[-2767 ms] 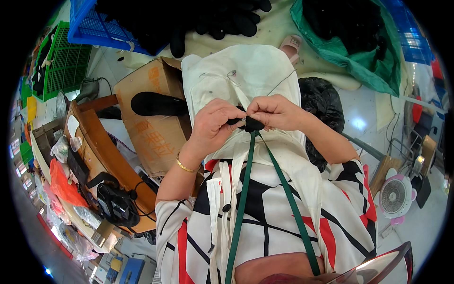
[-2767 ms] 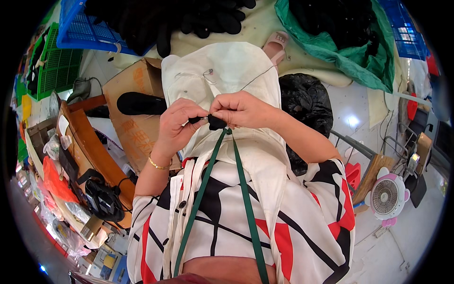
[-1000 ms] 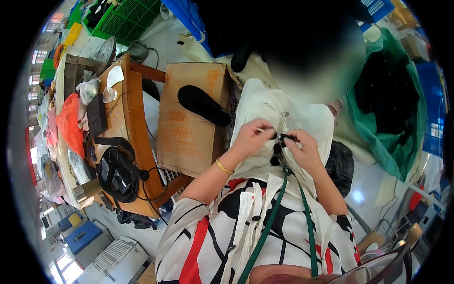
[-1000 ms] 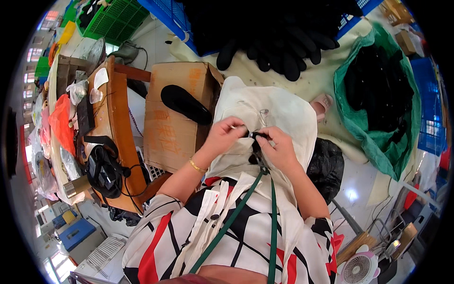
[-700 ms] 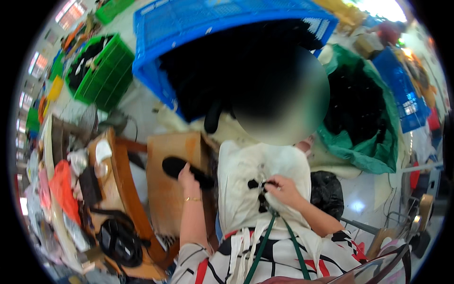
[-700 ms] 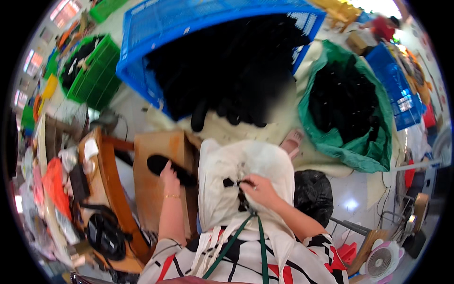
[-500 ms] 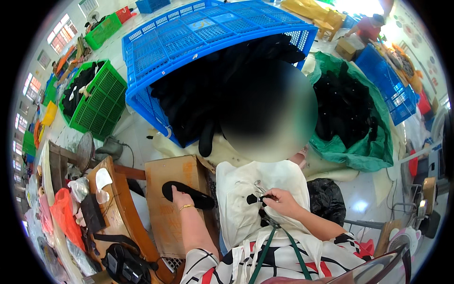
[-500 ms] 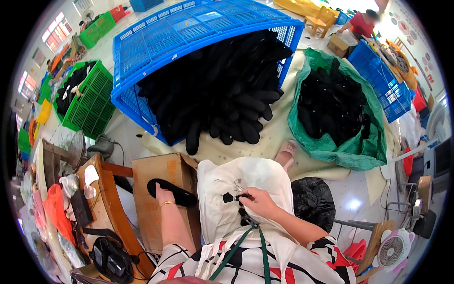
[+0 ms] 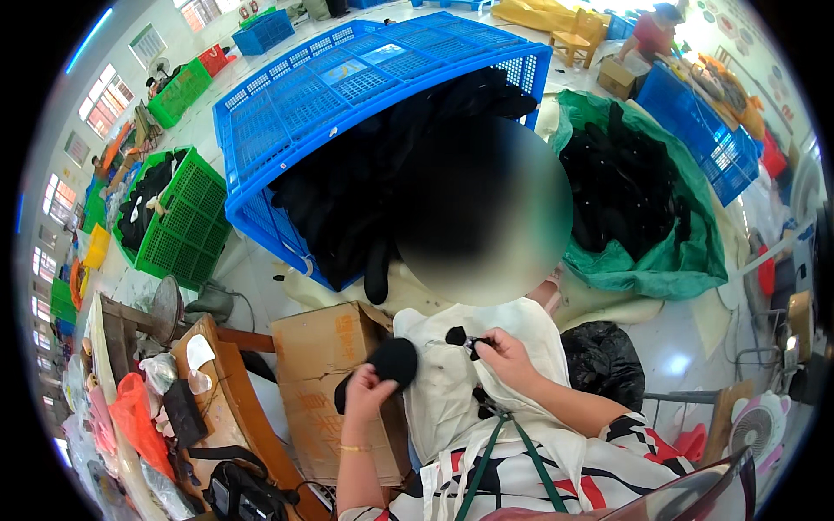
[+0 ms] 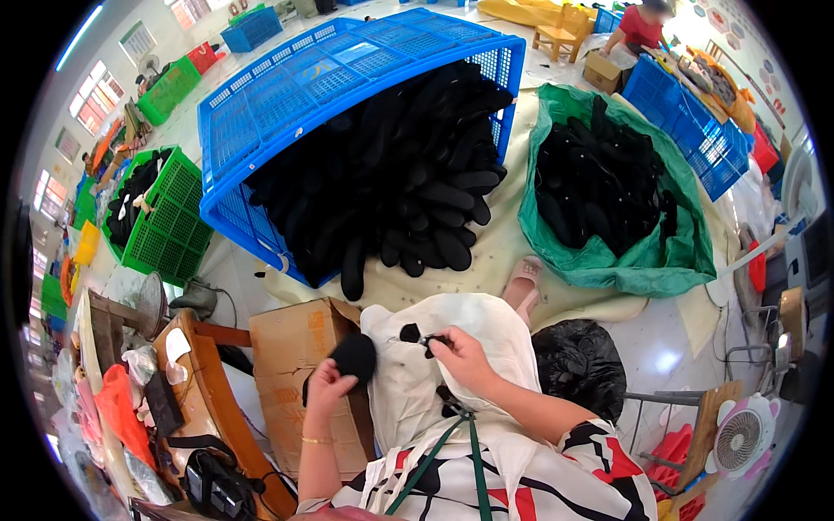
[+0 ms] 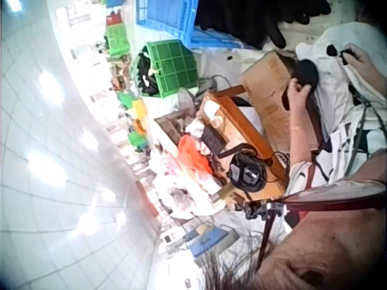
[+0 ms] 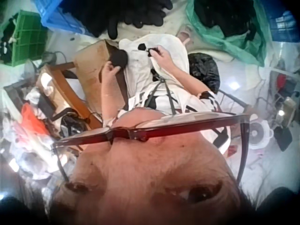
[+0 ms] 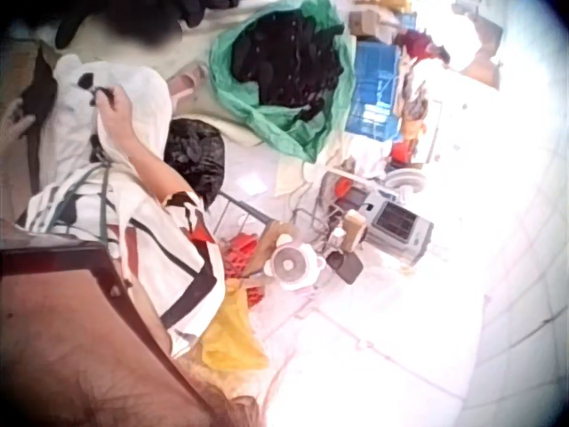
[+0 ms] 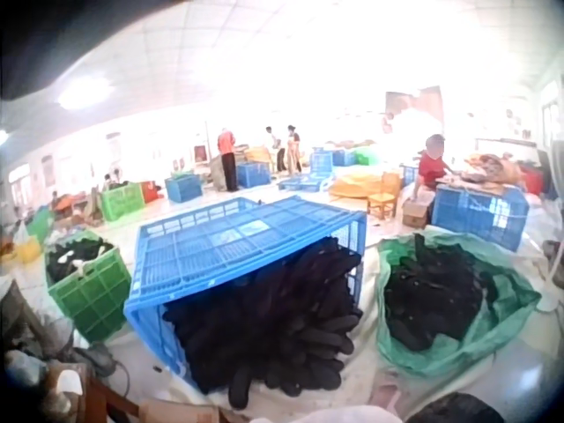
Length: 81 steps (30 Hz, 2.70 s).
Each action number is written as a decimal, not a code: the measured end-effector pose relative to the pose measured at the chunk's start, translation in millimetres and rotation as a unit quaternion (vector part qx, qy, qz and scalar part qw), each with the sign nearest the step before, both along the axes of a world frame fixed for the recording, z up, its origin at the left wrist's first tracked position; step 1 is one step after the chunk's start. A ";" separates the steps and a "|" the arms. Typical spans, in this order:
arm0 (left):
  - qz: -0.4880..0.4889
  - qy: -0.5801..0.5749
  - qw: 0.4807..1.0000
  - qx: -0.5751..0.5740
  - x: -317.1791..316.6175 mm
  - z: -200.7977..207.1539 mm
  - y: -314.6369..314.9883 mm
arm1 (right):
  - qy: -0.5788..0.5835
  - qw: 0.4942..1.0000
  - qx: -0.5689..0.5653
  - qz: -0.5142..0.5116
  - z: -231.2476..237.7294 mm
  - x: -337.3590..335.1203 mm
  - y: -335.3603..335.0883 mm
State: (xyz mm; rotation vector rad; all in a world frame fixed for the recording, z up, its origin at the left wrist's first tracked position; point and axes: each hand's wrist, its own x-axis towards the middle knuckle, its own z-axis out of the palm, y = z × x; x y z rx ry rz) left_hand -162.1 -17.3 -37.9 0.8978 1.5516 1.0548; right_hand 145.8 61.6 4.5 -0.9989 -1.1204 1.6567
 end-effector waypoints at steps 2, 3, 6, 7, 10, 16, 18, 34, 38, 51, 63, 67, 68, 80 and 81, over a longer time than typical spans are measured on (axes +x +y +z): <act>-0.155 0.146 0.976 0.036 30.1 30.8 -7.8 | -0.016 1.000 0.000 -0.002 3.1 -13.5 -3.8; -0.173 0.122 0.977 0.035 44.0 36.6 -12.3 | -0.043 0.999 0.005 0.001 3.5 -20.1 -7.7; -0.203 0.074 0.976 0.027 76.8 40.4 -25.1 | -0.097 0.995 0.017 0.020 -1.0 -31.4 -21.2; -0.195 0.055 0.979 0.023 80.6 33.9 -28.3 | -0.099 0.995 0.018 0.020 -0.3 -31.5 -25.8; -0.091 -0.080 0.993 -0.006 94.9 19.7 -42.3 | -0.072 0.997 0.004 0.009 -3.1 -28.8 -29.4; -0.030 -0.270 0.952 -0.143 90.7 16.9 -51.3 | -0.110 0.991 0.074 0.030 0.8 -25.6 -31.9; -0.081 -0.232 0.950 -0.194 94.8 27.9 -46.8 | -0.130 0.983 0.122 0.035 6.6 -26.6 -32.7; 0.207 -0.362 0.901 -0.118 147.0 50.6 -29.7 | -0.152 0.973 0.170 0.024 23.0 -18.5 -7.4; 0.161 -0.374 0.909 -0.086 153.6 37.4 -33.6 | -0.185 0.946 0.244 0.101 -1.6 -22.8 -37.0; 0.222 -0.415 0.873 -0.128 160.8 56.1 -13.5 | -0.226 0.898 0.331 0.180 -2.4 -18.5 -31.1; 0.287 -0.337 0.889 -0.119 157.7 49.0 -11.0 | -0.050 0.992 -0.104 0.056 -11.6 51.4 -3.4; 0.296 -0.356 0.878 -0.122 155.9 42.4 -15.5 | -0.020 0.989 -0.090 -0.117 -11.3 112.4 5.3; 0.297 -0.365 0.873 -0.127 152.9 40.3 -16.0 | -0.016 0.984 -0.095 -0.152 -14.4 123.4 8.9; 0.309 -0.366 0.869 -0.129 150.1 40.2 -14.0 | -0.015 0.992 -0.124 -0.018 -2.9 72.8 -6.7; 0.313 -0.366 0.866 -0.132 150.4 39.9 -14.1 | -0.009 0.991 -0.129 -0.043 -2.4 75.4 -5.3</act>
